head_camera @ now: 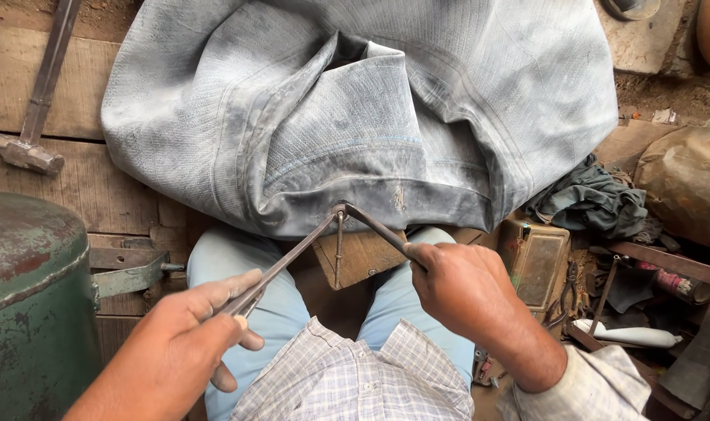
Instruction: The person sits on the floor and uses a metal rod tool to work a valve fitting through a hole in a large gray rubber bladder, while a second person holds the fabric steady. The person repositions the tool, presses the fabric around the fitting, and continues working the fitting area.
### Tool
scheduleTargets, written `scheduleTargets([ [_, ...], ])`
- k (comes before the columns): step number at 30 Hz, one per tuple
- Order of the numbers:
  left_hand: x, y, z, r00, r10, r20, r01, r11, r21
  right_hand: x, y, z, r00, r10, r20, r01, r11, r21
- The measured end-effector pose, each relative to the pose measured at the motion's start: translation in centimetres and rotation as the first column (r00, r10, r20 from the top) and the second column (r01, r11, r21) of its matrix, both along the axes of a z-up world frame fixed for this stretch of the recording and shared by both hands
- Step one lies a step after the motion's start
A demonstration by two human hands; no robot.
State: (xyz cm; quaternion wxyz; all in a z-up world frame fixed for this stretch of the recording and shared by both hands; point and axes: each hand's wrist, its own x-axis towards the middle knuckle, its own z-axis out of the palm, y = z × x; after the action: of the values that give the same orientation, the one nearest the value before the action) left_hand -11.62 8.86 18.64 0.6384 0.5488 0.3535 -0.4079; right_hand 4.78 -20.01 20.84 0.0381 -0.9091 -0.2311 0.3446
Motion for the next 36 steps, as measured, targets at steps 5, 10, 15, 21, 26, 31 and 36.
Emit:
scheduleTargets([
  [5, 4.6, -1.0, 3.4, 0.993, -0.025, -0.111, 0.035, 0.995, 0.09, 1.7, 1.6, 0.5, 0.996, 0.054, -0.072, -0.059, 0.996, -0.072],
  [10, 3.9, -1.3, 2.5, 0.984, -0.172, -0.042, 0.177, 0.959, 0.224, 2.3, 1.9, 0.0, 0.985, 0.153, -0.077, -0.158, 0.985, -0.071],
  [15, 5.2, -2.3, 3.3, 0.935, -0.341, -0.101, 0.355, 0.873, 0.334, 1.1, 1.9, -0.5, 0.972, 0.188, -0.142, -0.21, 0.965, -0.16],
  [21, 0.0, -2.5, -0.5, 0.929, -0.351, 0.114, 0.281, 0.874, 0.396, -0.1, 1.5, -0.3, 0.976, 0.047, -0.212, -0.087, 0.979, -0.186],
  [26, -2.7, -2.8, -2.7, 0.943, -0.272, 0.192, 0.182, 0.903, 0.388, -0.5, 0.3, -0.8, 0.985, -0.036, -0.168, 0.014, 0.992, -0.129],
  [31, -8.4, -2.1, -10.1, 0.738, -0.192, 0.647, 0.104, 0.979, 0.173, -0.6, 0.2, -0.8, 0.984, -0.079, -0.163, 0.043, 0.977, -0.21],
  [36, -12.0, -1.6, -12.4, 0.797, -0.271, 0.539, 0.283, 0.957, 0.063, -0.2, 0.0, -1.0, 0.983, -0.101, -0.151, 0.075, 0.983, -0.166],
])
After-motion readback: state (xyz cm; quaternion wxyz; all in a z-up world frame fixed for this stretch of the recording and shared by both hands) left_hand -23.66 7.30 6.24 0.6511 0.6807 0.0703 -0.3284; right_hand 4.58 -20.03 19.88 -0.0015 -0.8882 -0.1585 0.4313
